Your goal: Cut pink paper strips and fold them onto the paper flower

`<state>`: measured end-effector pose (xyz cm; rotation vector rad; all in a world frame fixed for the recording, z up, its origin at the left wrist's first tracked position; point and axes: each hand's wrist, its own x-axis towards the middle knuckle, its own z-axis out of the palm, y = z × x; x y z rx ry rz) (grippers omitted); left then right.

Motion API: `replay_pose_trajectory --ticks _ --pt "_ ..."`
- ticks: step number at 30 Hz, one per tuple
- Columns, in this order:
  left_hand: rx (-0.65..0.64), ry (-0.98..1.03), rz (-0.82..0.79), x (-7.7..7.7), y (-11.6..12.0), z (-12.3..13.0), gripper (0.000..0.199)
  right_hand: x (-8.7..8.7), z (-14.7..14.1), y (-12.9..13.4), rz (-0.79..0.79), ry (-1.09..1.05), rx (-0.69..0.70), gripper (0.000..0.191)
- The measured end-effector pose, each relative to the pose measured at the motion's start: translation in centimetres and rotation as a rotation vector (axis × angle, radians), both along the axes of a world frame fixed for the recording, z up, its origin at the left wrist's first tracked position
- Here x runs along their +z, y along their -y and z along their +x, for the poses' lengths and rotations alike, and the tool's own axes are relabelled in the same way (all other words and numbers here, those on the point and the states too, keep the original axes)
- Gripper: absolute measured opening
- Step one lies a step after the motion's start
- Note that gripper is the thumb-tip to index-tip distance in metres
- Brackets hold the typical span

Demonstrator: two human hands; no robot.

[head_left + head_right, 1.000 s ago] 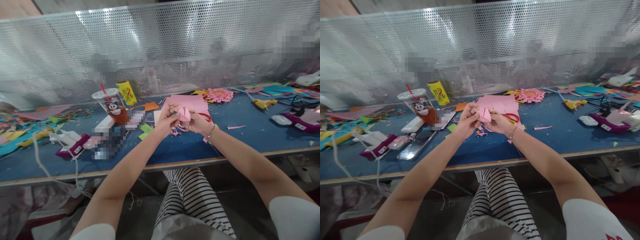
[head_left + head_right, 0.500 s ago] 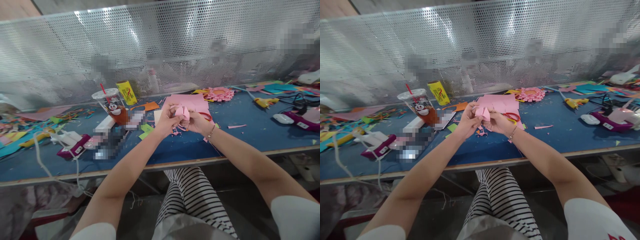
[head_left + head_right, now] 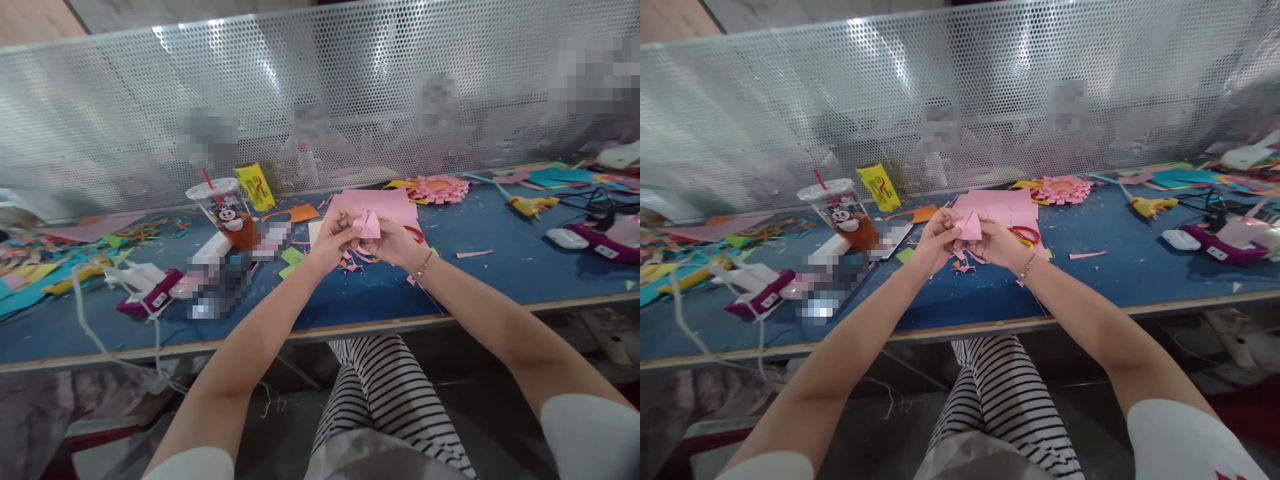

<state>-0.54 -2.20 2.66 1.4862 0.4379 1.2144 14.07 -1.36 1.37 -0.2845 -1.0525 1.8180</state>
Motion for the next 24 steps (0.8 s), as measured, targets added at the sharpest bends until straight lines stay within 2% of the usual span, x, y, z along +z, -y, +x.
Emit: replay_pose_trajectory --ticks 4,7,9,17,24 --pt "0.284 -0.136 0.241 -0.4 -0.5 0.0 0.024 0.2 -0.1 0.0 -0.088 -0.027 -0.037 0.013" --pt "0.486 -0.212 0.458 -0.5 -0.5 -0.1 0.022 0.2 -0.4 0.2 -0.059 -0.031 -0.063 0.011" --pt "0.563 -0.219 0.524 -0.6 -0.4 0.0 0.02 0.4 -0.6 0.4 -0.036 -0.016 -0.09 0.01" --pt "0.691 -0.226 0.505 -1.3 0.0 0.7 0.017 0.8 -1.5 1.3 -0.027 0.043 -0.204 0.013" --pt "0.71 -0.21 0.418 -1.5 0.5 1.3 0.015 0.2 -2.3 1.5 -0.019 0.012 -0.225 0.01"
